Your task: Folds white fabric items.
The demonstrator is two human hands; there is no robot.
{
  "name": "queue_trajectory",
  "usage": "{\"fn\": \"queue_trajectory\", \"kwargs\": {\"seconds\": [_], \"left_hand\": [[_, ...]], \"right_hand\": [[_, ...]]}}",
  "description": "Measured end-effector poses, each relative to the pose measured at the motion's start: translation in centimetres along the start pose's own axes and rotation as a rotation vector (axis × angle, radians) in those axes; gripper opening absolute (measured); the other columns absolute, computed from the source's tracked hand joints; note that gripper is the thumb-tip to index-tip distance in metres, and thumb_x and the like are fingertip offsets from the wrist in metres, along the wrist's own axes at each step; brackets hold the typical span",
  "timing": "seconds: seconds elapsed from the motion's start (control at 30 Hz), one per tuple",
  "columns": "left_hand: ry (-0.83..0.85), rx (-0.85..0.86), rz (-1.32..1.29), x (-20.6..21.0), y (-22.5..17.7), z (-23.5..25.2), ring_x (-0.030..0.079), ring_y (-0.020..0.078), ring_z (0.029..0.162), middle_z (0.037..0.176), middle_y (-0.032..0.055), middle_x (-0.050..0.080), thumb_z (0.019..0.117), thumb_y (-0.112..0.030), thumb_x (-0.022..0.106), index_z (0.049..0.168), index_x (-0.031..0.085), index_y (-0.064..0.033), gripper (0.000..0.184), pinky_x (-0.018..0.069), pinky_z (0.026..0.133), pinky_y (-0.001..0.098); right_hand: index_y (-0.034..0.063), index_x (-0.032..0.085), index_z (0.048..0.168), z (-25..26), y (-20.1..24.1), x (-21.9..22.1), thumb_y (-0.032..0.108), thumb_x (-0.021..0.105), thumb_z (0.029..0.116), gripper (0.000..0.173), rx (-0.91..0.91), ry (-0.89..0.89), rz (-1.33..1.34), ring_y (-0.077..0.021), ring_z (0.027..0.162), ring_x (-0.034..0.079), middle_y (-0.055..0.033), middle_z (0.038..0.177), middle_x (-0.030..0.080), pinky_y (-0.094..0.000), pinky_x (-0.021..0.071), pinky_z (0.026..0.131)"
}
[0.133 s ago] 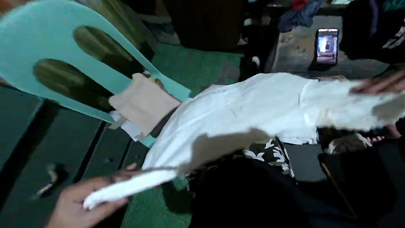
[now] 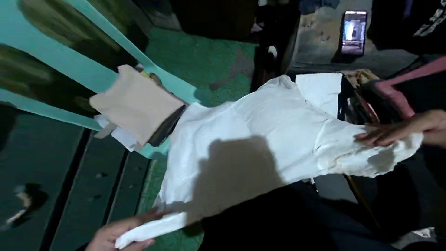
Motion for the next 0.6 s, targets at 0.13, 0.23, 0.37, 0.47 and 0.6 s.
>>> {"fn": "queue_trajectory", "kwargs": {"seconds": [0.13,0.23,0.37,0.47,0.6], "left_hand": [[0.062,-0.118,0.011,1.4,2.4,0.8,0.069,-0.0066,0.091,0.103,-0.0159,0.076,0.0845,-0.034,0.079,0.105,0.077,-0.0243,0.023,0.0581,0.082,0.0165],[-0.165,-0.094,-0.216,-2.5,4.4,3.0,0.068,-0.0061,0.084,0.095,-0.0195,0.074,0.0753,-0.043,0.087,0.106,0.073,-0.037,0.034,0.059,0.075,0.017],[-0.585,-0.21,-0.71,-3.2,9.3,9.3,0.071,0.0075,0.099,0.105,-0.0061,0.073,0.1021,-0.057,0.046,0.125,0.056,-0.0211,0.044,0.0619,0.084,0.0325],[-0.437,-0.49,-0.722,1.0,14.5,11.1,0.069,0.0162,0.104,0.115,0.0042,0.071,0.1029,-0.066,0.013,0.139,0.048,-0.0122,0.074,0.0604,0.088,0.0412],[-0.397,-0.501,-0.742,3.2,17.5,9.7,0.072,0.0173,0.098,0.11,0.0072,0.072,0.1031,-0.038,0.051,0.134,0.049,-0.0073,0.044,0.0632,0.083,0.0372]], "right_hand": [[0.0087,0.079,0.112,0.4,-5.5,0.3,0.007,0.045,0.0954,0.038,-0.331,0.153,0.018,-0.0183,0.111,0.072,-0.0051,0.117,0.076,-0.0364,0.0575,0.102],[0.0085,0.077,0.108,4.4,-4.8,-3.1,0.013,0.05,0.0946,0.031,-0.227,-0.099,0.165,-0.007,0.091,0.072,0.0005,0.104,0.077,-0.0287,0.0612,0.085],[0.0157,0.062,0.117,12.3,-5.8,-4.9,0.03,0.048,0.1078,0.022,0.068,-0.503,0.576,-0.0038,0.081,0.067,0.0068,0.093,0.07,-0.027,0.0595,0.075],[0.0095,0.06,0.13,17.1,-10.8,-1.9,0.064,0.046,0.1012,0.064,0.352,-0.398,0.519,-0.0146,0.088,0.065,-0.0057,0.105,0.067,-0.0398,0.0569,0.079],[0.0077,0.066,0.115,18.2,-14.9,1.0,0.053,0.062,0.098,0.049,0.451,-0.259,0.437,-0.0114,0.071,0.058,-0.0043,0.09,0.065,-0.0327,0.0506,0.062]]}}
Point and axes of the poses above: each hand's wrist, its own z-axis towards the middle knuckle, its own x-axis out of the palm, y = z × x, the point moved 10 cm from there along z, towards the middle knuckle
